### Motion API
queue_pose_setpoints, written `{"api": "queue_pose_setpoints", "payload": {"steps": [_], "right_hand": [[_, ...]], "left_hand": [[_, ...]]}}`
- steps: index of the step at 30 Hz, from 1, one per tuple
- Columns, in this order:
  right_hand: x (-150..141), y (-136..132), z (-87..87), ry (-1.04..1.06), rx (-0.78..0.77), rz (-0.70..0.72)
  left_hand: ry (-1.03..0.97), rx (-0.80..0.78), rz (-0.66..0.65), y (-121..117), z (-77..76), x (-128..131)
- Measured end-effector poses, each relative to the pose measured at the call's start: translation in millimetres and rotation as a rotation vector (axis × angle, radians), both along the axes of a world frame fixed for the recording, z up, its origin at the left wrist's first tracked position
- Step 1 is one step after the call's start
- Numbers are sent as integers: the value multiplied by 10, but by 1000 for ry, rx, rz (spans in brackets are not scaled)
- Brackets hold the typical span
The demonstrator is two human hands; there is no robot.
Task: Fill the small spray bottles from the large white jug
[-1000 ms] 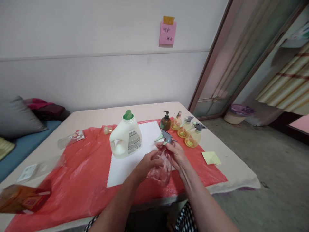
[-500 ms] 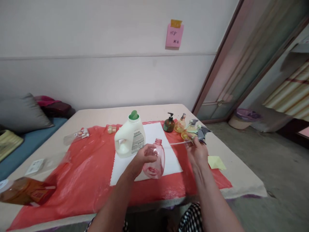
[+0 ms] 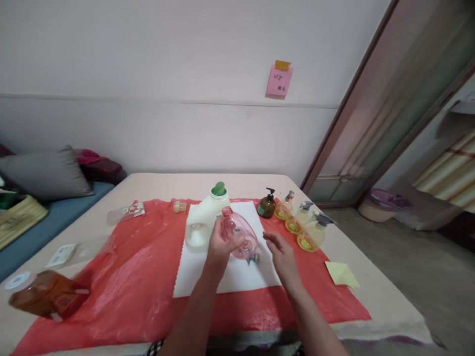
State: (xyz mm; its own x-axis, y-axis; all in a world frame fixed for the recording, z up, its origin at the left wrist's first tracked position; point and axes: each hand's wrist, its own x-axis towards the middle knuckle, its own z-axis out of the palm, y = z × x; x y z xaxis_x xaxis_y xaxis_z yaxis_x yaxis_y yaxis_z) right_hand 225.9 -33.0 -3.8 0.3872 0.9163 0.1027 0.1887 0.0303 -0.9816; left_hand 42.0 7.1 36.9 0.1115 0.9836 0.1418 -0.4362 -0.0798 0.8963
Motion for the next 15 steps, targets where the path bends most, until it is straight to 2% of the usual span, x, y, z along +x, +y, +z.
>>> {"api": "queue_pose_setpoints", "payload": {"steps": [2, 4, 6, 9, 11, 13, 15], "right_hand": [[-111, -70, 95, 222, 34, 113], [-260, -121, 160, 637, 77, 297], [-400, -140, 189, 922, 104, 390], [-510, -121, 188, 1063, 96, 342], [-507, -104, 178, 1116, 82, 313], [-467, -101, 172, 1137, 76, 309], [-417, -108, 173, 1132, 72, 310]], "left_hand": [[12, 23, 6, -11, -1, 47], [36, 38, -2, -33, -13, 109], [102, 53, 10, -59, -29, 161], [248, 114, 1, -87, -30, 143], [337, 182, 23, -78, 1, 35], [442, 248, 211, -29, 48, -145], [554, 256, 539, 66, 90, -366]]}}
